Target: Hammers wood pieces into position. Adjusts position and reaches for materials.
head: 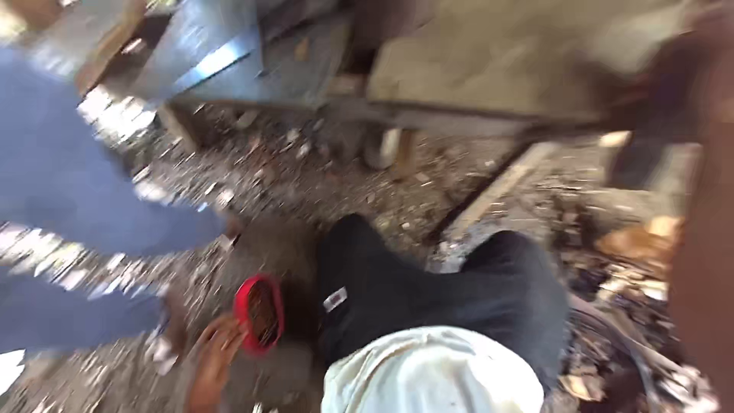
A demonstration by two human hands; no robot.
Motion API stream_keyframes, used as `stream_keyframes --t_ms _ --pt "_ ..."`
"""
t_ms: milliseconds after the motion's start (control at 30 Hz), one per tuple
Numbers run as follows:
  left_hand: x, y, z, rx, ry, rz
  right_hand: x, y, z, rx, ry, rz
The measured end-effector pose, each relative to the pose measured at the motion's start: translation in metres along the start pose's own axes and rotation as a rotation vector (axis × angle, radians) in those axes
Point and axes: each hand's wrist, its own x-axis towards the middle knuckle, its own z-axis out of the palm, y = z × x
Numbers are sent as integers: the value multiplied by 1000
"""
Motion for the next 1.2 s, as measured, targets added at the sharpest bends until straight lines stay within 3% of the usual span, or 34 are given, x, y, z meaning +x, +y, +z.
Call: stream_keyframes --t_ms 67,167,400,467,567,700,833,933,1067,1133,1200 --pt "5 20 24 -119 -165 141 24 -45 1 176 59 -131" --pt "1 78 98 -262 -470 359 40 -38 -3 264 -5 -242" --pt "-73 252 371 -10 -821 814 47 -28 -11 313 15 -240" --pt "-79 279 432 252 -822 906 47 -26 -12 352 38 -261" --pt "-81 300 498 642 -659 984 33 -25 -19 431 107 -282" --pt "-82 299 519 678 -548 1043 -26 -4 -48 443 146 -299" --pt "-69 296 513 340 -576 950 -84 55 -75 377 125 -259" --pt "-78 297 508 44 -734 791 -109 86 -84 234 98 -209" --pt "-105 286 503 -57 -1011 575 -118 83 -78 -72 99 -184" --pt "-114 283 506 -78 -1158 568 -115 67 -73 -242 122 -242" --pt "-115 278 512 -7 -1204 672 -111 46 -66 -393 132 -220"
